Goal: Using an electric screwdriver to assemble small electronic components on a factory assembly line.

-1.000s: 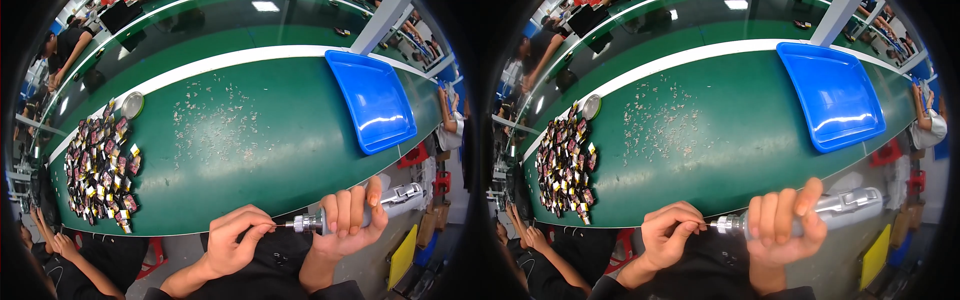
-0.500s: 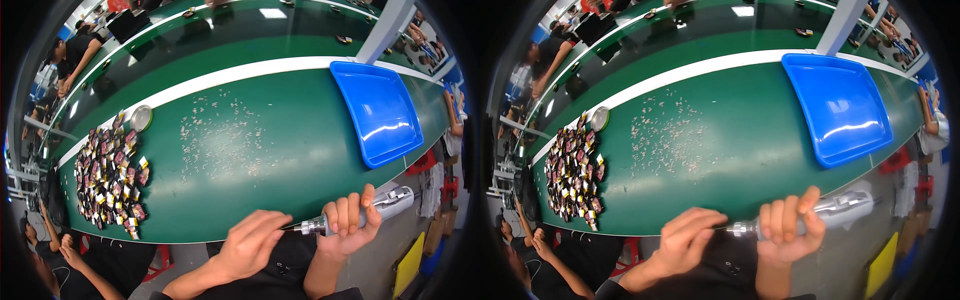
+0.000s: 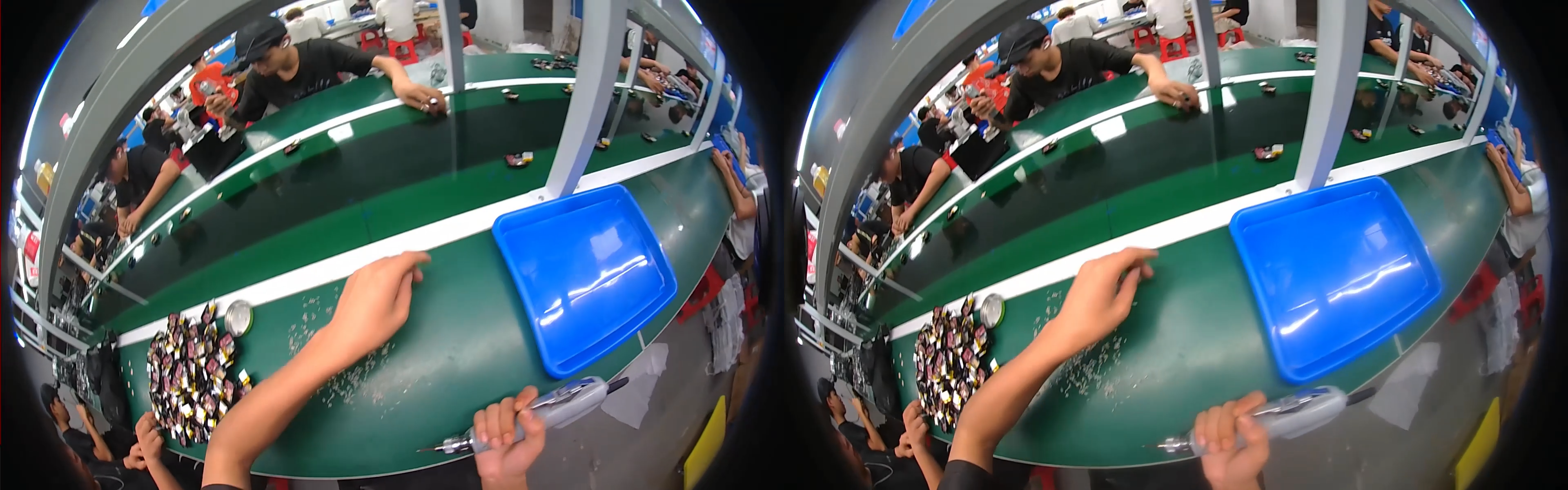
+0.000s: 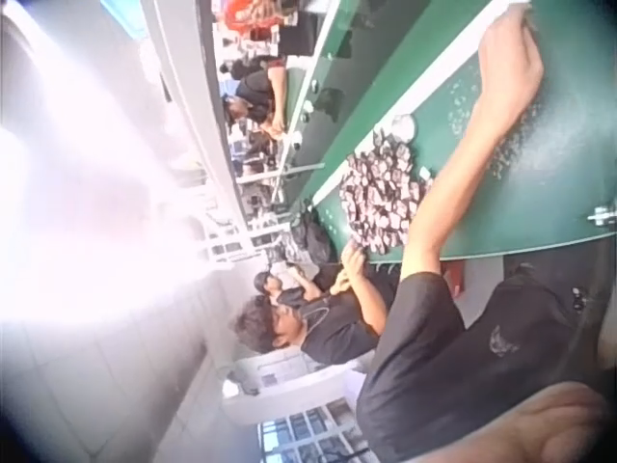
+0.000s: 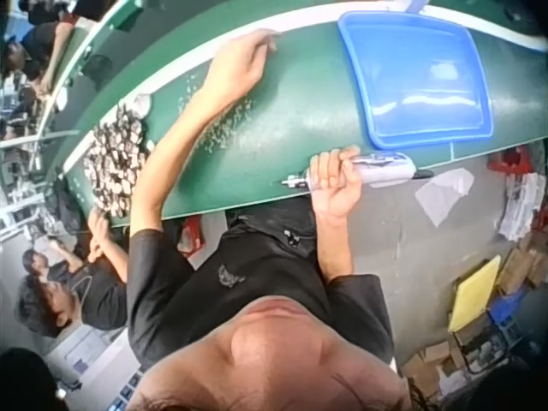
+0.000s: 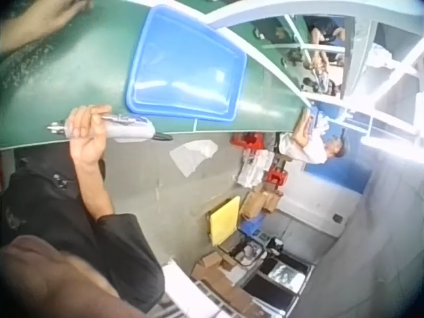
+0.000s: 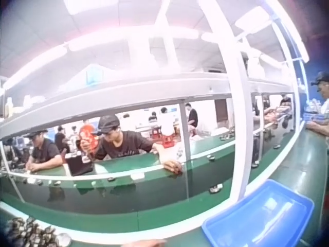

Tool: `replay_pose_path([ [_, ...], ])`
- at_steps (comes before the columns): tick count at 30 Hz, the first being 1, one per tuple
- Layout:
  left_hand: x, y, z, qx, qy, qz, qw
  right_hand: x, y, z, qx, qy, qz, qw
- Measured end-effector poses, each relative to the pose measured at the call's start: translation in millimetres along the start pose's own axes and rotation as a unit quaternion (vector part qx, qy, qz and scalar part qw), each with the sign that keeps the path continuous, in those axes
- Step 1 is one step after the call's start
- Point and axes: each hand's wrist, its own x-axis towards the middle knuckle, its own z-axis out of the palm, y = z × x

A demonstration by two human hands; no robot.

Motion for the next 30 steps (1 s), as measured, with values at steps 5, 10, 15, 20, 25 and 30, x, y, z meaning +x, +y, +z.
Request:
replay_pose_path([
  [5,130,-51,62,0.017,-0.040,0.001,0.999,7,-5,12,0.025,0.004,0.073,0.997],
  [10,207,-35,124,0.031,-0.050,0.002,0.998,9,-8,8,0.012,-0.040,0.061,0.997],
  [15,231,-23,159,0.273,-0.056,0.026,0.960,15,-13,1,0.054,-0.034,0.108,0.992],
  [20,241,-32,170,0.279,-0.072,0.095,0.953,15,-16,5,0.048,-0.036,0.139,0.988],
  [25,244,-45,153,0.303,-0.108,0.152,0.935,17,-15,14,0.020,-0.030,0.120,0.992],
  [30,174,-46,108,0.270,0.012,0.260,0.927,17,-11,10,0.009,-0.040,0.112,0.993],
])
